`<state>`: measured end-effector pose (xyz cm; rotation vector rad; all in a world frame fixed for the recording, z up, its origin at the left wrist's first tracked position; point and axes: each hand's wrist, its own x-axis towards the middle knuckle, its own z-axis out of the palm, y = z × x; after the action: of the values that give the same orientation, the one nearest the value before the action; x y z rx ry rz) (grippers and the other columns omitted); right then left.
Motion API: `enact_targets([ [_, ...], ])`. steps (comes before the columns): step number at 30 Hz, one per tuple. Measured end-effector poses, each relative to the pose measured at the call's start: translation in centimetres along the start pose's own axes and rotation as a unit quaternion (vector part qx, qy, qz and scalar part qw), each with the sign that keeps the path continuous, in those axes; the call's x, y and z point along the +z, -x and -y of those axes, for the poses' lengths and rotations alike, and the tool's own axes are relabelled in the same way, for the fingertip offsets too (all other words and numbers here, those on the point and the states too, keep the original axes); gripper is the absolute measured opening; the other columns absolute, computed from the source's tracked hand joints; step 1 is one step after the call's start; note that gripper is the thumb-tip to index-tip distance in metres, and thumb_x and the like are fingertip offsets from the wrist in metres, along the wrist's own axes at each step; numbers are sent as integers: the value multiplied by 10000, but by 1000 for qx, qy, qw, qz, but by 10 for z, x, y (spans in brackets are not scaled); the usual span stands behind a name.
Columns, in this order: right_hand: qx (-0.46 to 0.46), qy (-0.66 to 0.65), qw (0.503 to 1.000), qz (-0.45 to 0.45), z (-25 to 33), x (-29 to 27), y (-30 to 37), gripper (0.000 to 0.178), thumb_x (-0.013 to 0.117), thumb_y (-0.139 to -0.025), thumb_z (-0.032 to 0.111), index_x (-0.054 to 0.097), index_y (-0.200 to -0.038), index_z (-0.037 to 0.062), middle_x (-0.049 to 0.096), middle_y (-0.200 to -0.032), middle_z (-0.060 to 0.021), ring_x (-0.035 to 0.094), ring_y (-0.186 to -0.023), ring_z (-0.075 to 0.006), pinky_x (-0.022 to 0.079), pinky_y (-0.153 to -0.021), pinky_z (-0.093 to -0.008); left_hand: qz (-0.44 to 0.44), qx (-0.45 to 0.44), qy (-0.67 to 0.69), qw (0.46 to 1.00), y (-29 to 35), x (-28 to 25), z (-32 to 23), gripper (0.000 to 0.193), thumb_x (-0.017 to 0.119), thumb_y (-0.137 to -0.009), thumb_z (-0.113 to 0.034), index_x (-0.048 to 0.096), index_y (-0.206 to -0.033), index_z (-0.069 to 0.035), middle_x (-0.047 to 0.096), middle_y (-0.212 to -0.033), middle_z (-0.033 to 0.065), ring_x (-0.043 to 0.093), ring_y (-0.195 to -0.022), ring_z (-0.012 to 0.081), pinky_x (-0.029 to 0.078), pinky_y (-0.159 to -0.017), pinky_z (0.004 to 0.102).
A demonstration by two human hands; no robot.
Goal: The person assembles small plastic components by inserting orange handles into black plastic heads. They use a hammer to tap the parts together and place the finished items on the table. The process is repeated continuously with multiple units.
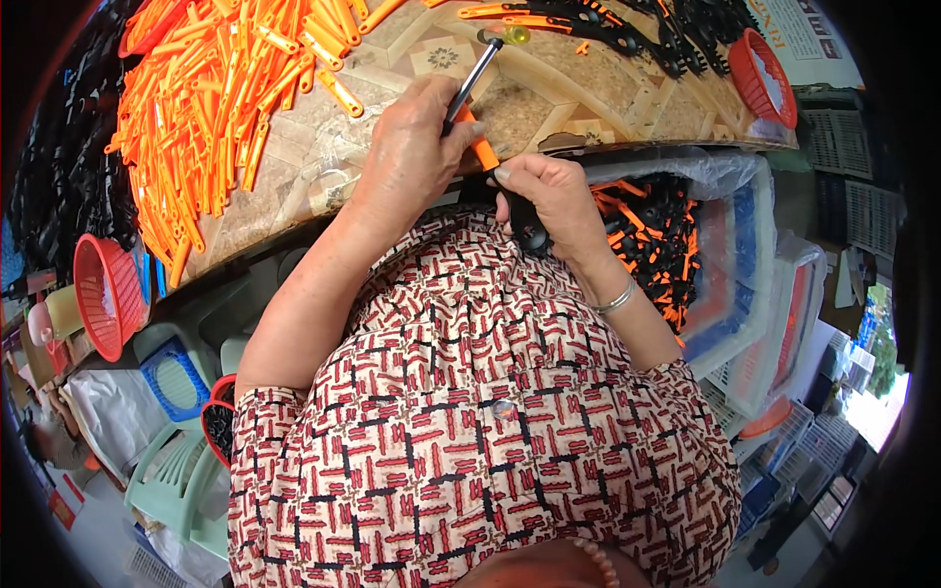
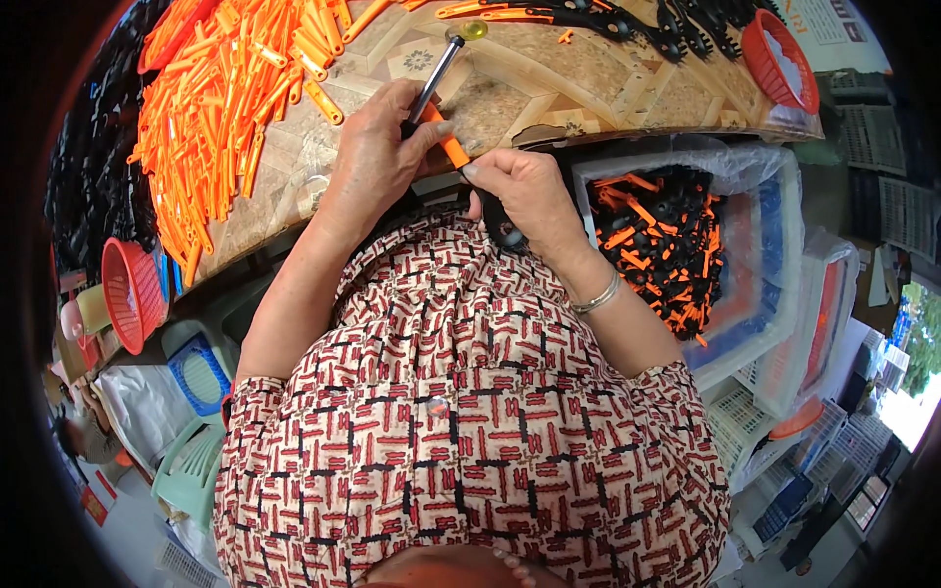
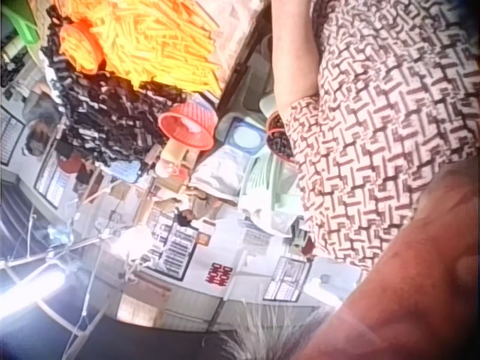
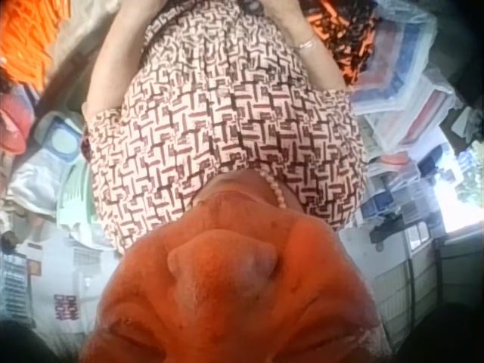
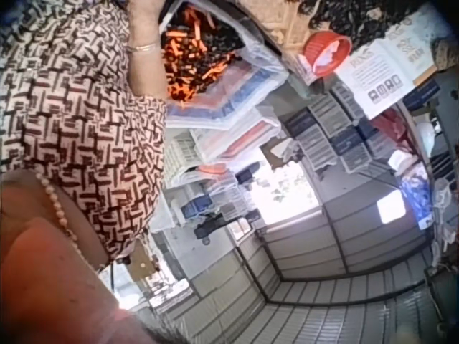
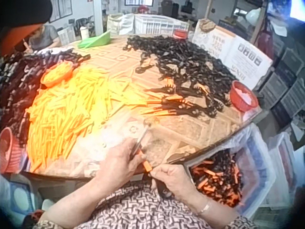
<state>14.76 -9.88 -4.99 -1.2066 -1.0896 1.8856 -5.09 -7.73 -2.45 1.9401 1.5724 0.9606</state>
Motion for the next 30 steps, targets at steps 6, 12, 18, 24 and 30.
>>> enact_targets([
  [6, -1, 25, 1000, -15, 5, 3, -2, 238, 668, -965, 150, 709, -811, -28, 674, -638, -62, 618, -528, -100, 463, -511, -220, -40, 27, 42, 998, 5, -3, 4, 295, 717, -951, -162, 657, -1177, 17, 655, -963, 69, 611, -669, 111, 508, -611, 275],
  [12, 3, 39, 998, -40, 7, 8, -2, 258, 671, -969, 170, 700, -790, -13, 670, -622, -73, 606, -489, -119, 464, -488, -220, -87, -37, 186, 978, 37, -57, -32, 365, 665, -971, -69, 648, -1335, -59, 677, -849, 69, 619, -676, 80, 515, -588, 236],
  [18, 5, 23, 999, -25, 10, 8, -1, 251, 678, -960, 163, 727, -805, -29, 671, -632, -53, 608, -517, -94, 454, -503, -228, 15, 38, -185, 982, 66, -65, -17, 379, 703, -905, 10, 707, -1269, -94, 622, -787, 69, 573, -655, 131, 455, -594, 310],
  [24, 7, 17, 999, -29, 8, 8, -1, 259, 670, -969, 174, 710, -793, -12, 670, -617, -66, 584, -477, -93, 436, -461, -225, -157, 138, -75, 975, 68, -76, -41, 442, 749, -815, 49, 737, -1224, -120, 658, -877, 106, 624, -708, 211, 495, -612, 297],
  [30, 36, 4, 999, -12, 7, 2, -5, 221, 666, -976, 175, 684, -849, -5, 671, -625, -85, 608, -469, -130, 479, -446, -238, -32, 144, -277, 949, 76, -62, -11, 400, 740, -839, 59, 753, -1199, -116, 659, -908, 76, 657, -781, 184, 520, -654, 312],
])
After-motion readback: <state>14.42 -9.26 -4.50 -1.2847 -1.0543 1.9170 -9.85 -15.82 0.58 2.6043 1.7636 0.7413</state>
